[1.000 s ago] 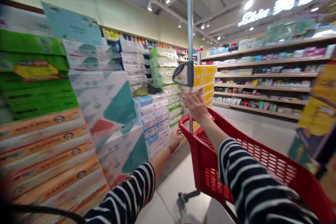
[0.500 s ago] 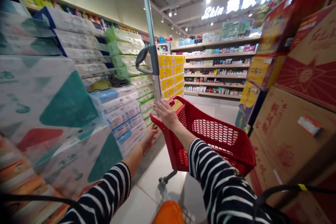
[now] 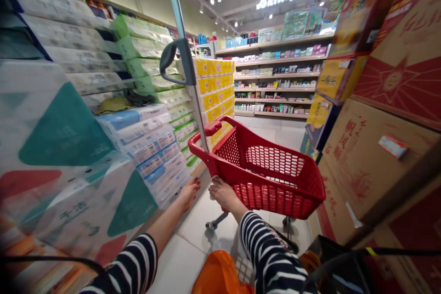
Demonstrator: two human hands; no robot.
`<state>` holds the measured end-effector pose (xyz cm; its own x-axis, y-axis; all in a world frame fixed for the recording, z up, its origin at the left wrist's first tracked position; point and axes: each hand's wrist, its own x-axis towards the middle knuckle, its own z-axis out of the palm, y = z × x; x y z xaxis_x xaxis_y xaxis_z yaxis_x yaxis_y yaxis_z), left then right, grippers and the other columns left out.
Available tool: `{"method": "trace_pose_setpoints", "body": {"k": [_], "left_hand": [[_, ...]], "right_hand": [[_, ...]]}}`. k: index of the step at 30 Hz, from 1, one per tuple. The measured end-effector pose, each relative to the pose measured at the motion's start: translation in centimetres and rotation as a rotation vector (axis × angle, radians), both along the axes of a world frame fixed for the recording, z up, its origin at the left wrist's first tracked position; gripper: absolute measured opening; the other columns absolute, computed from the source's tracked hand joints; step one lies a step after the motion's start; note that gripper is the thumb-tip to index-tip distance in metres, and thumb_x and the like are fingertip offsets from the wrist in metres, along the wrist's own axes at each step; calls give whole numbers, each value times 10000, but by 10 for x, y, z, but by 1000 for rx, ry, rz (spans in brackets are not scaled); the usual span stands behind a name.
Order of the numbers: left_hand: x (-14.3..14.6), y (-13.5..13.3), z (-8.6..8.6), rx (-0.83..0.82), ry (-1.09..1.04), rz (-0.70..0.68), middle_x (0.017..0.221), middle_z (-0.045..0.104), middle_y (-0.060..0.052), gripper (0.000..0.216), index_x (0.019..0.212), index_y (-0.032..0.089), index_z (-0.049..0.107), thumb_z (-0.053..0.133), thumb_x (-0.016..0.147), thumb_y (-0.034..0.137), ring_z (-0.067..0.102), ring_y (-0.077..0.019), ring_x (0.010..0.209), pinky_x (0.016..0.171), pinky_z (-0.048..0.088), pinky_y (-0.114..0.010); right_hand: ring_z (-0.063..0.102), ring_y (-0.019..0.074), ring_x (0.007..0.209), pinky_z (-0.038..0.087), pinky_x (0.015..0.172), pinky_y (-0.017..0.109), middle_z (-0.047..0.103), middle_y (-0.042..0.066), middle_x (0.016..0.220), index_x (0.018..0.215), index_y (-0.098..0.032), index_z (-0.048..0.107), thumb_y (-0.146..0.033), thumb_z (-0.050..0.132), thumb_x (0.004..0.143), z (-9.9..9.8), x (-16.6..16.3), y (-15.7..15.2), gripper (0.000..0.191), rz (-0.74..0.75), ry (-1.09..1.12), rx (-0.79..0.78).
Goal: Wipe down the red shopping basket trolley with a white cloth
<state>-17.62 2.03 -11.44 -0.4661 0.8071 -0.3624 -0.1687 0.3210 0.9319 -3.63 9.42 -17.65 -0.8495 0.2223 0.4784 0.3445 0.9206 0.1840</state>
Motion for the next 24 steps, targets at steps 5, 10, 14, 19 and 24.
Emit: {"method": "trace_pose_setpoints", "body": {"k": [5,10,14,19,24], "left_hand": [[12,2,0,7,14,-23,1232,559,-100,447,1110,185,531,484,677,85,502,-238,1137,891,381,-387],[32,3,4,50,35,-36,1193,587,-64,409,1072,214,553,463,695,83,522,-219,1116,833,414,-347],[43,-2,8,44,-44,-109,1091,634,-33,329,1118,248,541,396,827,297,598,-191,971,718,464,-317],[57,-16,12,54,-119,-332,1016,673,-25,482,1204,220,528,198,919,429,600,-141,918,723,471,-273],[74,-21,7,15,-144,-388,1104,644,110,436,1324,286,398,209,943,383,518,-99,1068,813,417,-217]], "right_hand": [[395,249,1271,333,1056,475,523,68,1300,1102,-199,604,-162,489,881,49,11,-1,252,-70,236,42],[340,255,1306,313,1055,494,460,115,1351,998,-177,626,-138,497,861,78,13,0,192,-152,366,-51],[492,196,1181,442,967,358,538,115,1260,1092,-164,563,-109,466,830,51,8,-27,285,-176,565,-375],[460,242,1190,413,976,395,480,149,1299,1197,-133,496,-199,513,812,42,11,-61,390,-494,773,-541],[240,252,1341,263,1063,472,300,78,1454,1302,-223,422,-234,451,880,33,28,-88,424,-516,547,-349]]}}
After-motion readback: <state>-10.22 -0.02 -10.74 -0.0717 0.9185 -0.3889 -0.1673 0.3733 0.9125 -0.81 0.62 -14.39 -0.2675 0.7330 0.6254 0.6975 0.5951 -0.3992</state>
